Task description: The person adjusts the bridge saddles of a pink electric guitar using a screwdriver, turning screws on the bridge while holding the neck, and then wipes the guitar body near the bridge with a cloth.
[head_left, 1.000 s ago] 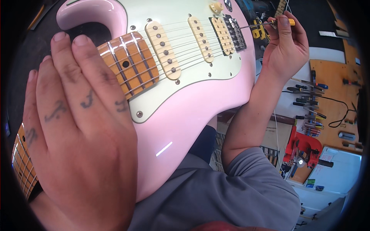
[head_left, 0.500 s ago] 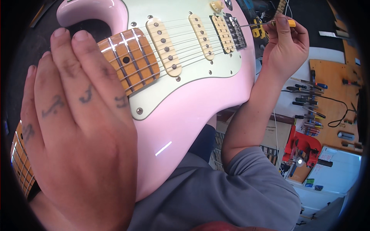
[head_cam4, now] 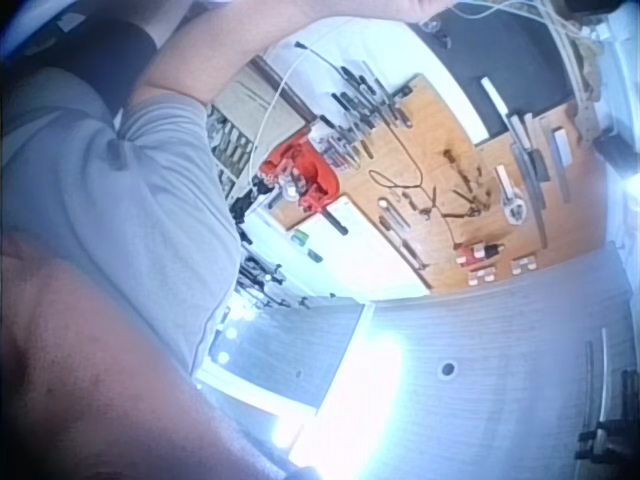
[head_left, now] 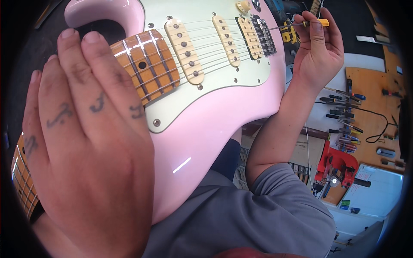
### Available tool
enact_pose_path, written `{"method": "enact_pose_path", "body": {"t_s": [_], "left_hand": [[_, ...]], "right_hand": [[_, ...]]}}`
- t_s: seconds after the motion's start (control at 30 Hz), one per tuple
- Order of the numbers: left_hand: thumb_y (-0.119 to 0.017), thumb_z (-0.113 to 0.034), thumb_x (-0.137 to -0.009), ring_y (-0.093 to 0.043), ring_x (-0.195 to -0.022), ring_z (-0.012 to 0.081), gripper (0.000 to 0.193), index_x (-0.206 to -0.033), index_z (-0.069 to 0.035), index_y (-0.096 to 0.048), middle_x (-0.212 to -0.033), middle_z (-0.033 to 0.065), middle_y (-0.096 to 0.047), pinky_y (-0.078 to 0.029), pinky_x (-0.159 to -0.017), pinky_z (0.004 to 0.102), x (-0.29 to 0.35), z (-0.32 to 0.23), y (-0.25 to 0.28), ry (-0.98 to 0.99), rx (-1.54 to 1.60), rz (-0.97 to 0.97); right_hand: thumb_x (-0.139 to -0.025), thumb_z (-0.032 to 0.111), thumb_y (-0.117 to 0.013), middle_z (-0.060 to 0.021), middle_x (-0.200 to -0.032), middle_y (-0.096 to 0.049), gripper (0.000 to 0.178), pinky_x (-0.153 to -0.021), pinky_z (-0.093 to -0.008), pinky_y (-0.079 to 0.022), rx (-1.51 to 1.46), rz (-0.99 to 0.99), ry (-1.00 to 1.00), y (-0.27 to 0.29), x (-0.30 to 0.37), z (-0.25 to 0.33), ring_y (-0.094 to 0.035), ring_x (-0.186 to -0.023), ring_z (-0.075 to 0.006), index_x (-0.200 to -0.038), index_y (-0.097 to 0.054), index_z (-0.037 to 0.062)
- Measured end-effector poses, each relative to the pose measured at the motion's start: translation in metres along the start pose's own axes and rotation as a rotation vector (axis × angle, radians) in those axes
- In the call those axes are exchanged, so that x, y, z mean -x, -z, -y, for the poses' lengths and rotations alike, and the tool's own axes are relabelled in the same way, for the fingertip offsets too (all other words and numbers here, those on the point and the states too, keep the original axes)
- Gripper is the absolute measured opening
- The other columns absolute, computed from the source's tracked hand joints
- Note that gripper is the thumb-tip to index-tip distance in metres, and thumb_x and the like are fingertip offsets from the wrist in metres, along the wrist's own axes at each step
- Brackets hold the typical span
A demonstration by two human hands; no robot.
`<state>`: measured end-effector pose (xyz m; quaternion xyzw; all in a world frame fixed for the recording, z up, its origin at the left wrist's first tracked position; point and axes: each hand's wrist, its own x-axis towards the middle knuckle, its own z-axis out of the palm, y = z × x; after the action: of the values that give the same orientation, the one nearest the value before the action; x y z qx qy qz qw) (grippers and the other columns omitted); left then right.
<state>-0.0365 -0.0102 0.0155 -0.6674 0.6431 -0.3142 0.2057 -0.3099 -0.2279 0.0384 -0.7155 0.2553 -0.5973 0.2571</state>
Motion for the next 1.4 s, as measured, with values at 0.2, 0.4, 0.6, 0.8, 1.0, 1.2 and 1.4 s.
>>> {"method": "enact_pose_path", "body": {"t_s": [0.2,0.4,0.6,0.8,1.0,1.2,1.4], "left_hand": [[-0.063,-0.009,-0.101,-0.061,-0.135,0.0287,0.052,-0.150,0.003,-0.049,-0.151,0.0158,-0.059,-0.048,-0.118,0.0402,0.000,0.003,0.001,-0.015,-0.012,0.001],[-0.063,-0.010,-0.101,-0.061,-0.135,0.0286,0.052,-0.150,0.002,-0.050,-0.151,0.0155,-0.059,-0.048,-0.118,0.0400,-0.001,0.000,0.000,0.010,0.012,-0.008],[-0.063,-0.010,-0.102,-0.061,-0.136,0.0280,0.053,-0.151,0.002,-0.050,-0.152,0.0154,-0.058,-0.047,-0.119,0.0393,0.001,0.000,0.004,0.005,0.009,0.015],[-0.062,-0.010,-0.102,-0.061,-0.136,0.0278,0.052,-0.151,0.003,-0.049,-0.153,0.0157,-0.058,-0.047,-0.119,0.0388,0.002,0.000,0.003,0.012,0.006,0.028],[-0.062,-0.010,-0.102,-0.061,-0.136,0.0279,0.052,-0.151,0.003,-0.049,-0.152,0.0156,-0.058,-0.048,-0.118,0.0390,-0.001,-0.001,0.004,-0.003,0.010,0.004],[-0.063,-0.011,-0.102,-0.062,-0.135,0.0276,0.052,-0.151,0.002,-0.050,-0.151,0.0150,-0.059,-0.048,-0.118,0.0391,0.003,0.001,0.001,0.019,0.007,0.001],[-0.062,-0.011,-0.102,-0.062,-0.134,0.0277,0.050,-0.149,0.001,-0.052,-0.151,0.0144,-0.060,-0.049,-0.118,0.0392,-0.001,-0.001,0.003,0.014,-0.002,-0.002]], "right_hand": [[-0.101,-0.001,-0.067,-0.0272,-0.105,-0.075,0.030,-0.084,-0.0408,-0.070,-0.043,-0.011,0.015,0.001,-0.001,0.000,-0.078,-0.092,-0.0329,-0.128,-0.061,-0.0129],[-0.102,-0.001,-0.067,-0.0273,-0.106,-0.075,0.029,-0.080,-0.0397,-0.070,0.003,-0.092,0.017,0.005,0.000,-0.001,-0.078,-0.092,-0.0327,-0.127,-0.062,-0.0132],[-0.101,-0.001,-0.068,-0.0277,-0.107,-0.074,0.029,-0.081,-0.0405,-0.071,-0.018,-0.051,0.012,0.003,0.001,-0.001,-0.078,-0.092,-0.0327,-0.127,-0.062,-0.0135],[-0.101,-0.001,-0.068,-0.0275,-0.107,-0.074,0.028,-0.081,-0.0412,-0.071,0.001,-0.041,0.007,-0.001,0.002,-0.001,-0.078,-0.092,-0.0328,-0.126,-0.062,-0.0139],[-0.101,0.000,-0.068,-0.0269,-0.107,-0.074,0.028,-0.081,-0.0410,-0.071,0.015,-0.053,0.003,0.007,0.004,0.001,-0.078,-0.093,-0.0328,-0.125,-0.062,-0.0141],[-0.101,-0.001,-0.068,-0.0270,-0.106,-0.074,0.026,-0.080,-0.0412,-0.071,0.004,-0.054,0.000,0.003,0.002,0.000,-0.078,-0.093,-0.0333,-0.123,-0.063,-0.0142],[-0.099,-0.002,-0.070,-0.0267,-0.105,-0.075,0.023,-0.079,-0.0423,-0.071,0.001,-0.069,-0.008,0.004,0.005,0.003,-0.078,-0.092,-0.0343,-0.120,-0.065,-0.0106]]}}
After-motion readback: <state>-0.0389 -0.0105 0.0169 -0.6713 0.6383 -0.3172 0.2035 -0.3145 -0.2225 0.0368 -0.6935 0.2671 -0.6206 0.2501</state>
